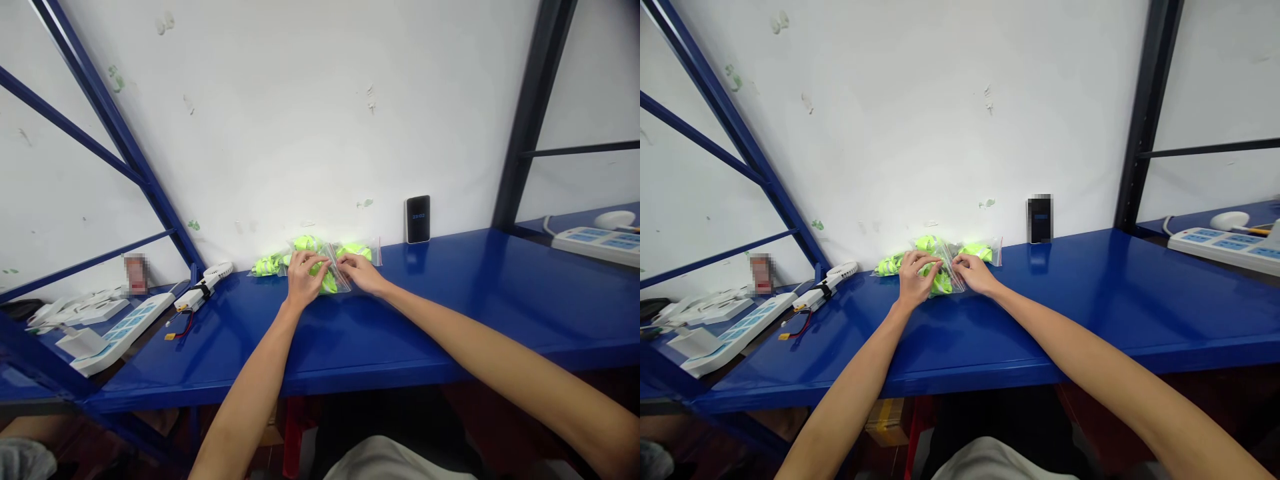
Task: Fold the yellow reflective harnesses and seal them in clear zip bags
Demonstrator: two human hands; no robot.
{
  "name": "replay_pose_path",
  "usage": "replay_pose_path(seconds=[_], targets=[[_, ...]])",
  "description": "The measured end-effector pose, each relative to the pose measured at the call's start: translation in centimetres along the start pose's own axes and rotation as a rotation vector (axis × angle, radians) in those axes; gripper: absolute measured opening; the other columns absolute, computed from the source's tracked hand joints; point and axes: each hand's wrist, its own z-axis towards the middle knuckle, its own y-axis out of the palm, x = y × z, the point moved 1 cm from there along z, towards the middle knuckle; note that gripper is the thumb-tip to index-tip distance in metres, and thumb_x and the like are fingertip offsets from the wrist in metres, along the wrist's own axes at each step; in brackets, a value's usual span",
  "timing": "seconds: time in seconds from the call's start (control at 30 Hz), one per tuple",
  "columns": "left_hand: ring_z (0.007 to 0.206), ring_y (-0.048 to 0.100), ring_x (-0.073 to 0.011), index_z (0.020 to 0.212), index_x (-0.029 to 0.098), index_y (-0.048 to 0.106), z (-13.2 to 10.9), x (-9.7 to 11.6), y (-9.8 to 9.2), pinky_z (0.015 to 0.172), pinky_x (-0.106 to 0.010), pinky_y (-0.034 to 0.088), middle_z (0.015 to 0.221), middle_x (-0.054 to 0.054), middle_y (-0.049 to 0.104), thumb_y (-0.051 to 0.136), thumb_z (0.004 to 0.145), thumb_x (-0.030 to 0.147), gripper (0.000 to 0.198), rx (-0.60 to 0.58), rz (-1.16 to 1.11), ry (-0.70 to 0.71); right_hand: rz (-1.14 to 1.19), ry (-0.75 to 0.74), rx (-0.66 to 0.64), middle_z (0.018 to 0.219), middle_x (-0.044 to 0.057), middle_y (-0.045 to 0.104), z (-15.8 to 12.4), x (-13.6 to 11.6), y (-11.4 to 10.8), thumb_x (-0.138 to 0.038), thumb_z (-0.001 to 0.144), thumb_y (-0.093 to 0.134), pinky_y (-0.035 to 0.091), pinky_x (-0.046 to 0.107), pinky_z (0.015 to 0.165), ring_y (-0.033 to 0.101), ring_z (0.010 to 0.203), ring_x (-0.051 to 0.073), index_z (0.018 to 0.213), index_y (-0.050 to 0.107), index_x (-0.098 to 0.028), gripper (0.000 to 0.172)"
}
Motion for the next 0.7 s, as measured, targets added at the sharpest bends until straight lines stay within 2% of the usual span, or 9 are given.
replay_pose_path(seconds=[0.1, 0.3, 0.5, 0.7], targets=[[0.084, 0.057, -0.0193, 0.083, 0.023, 0.070, -0.3, 0.1, 0.3, 0.082, -0.035, 0.044, 0.084, -0.005, 0.066, 0.060, 0.087, 0.043, 0.022, -0.042, -0.017, 0.038, 0.021, -0.051, 0.007, 0.067, -0.001, 0.054, 0.1, 0.1, 0.0, -0.036, 0.078, 0.059, 0.044, 0.027, 0.062, 0.050, 0.062, 0.014, 0.077, 0.057, -0.018, 0.018], [0.072, 0.056, -0.0192, 0.067, 0.021, 0.061, -0.6, -0.2, 1.1, 0.076, -0.035, 0.042, 0.072, -0.004, 0.063, 0.062, 0.082, 0.046, 0.029, -0.113, 0.062, 0.061, 0.328, 0.083, -0.013, 0.078, 0.003, 0.060, 0.2, 0.4, 0.3, -0.032, 0.076, 0.056, 0.051, 0.029, 0.070, 0.059, 0.075, 0.017, 0.073, 0.058, -0.018, 0.014], [0.081, 0.054, -0.0219, 0.072, 0.021, 0.058, -0.8, 0.0, 1.2, 0.079, -0.035, 0.041, 0.080, -0.006, 0.058, 0.059, 0.081, 0.042, 0.023, -0.125, 0.148, 0.050, 0.237, 0.031, -0.082, 0.077, 0.000, 0.058, -0.3, -0.5, 0.5, -0.031, 0.074, 0.062, 0.049, 0.027, 0.069, 0.056, 0.074, 0.015, 0.072, 0.060, -0.018, 0.014], [0.086, 0.050, -0.0222, 0.079, 0.021, 0.058, -0.7, 0.5, 0.8, 0.082, -0.036, 0.039, 0.087, -0.006, 0.056, 0.056, 0.086, 0.038, 0.019, -0.197, 0.126, 0.027, 0.232, 0.038, -0.122, 0.082, 0.003, 0.061, -0.6, -0.9, 0.4, -0.035, 0.079, 0.062, 0.051, 0.030, 0.074, 0.059, 0.080, 0.016, 0.075, 0.064, -0.017, 0.019]])
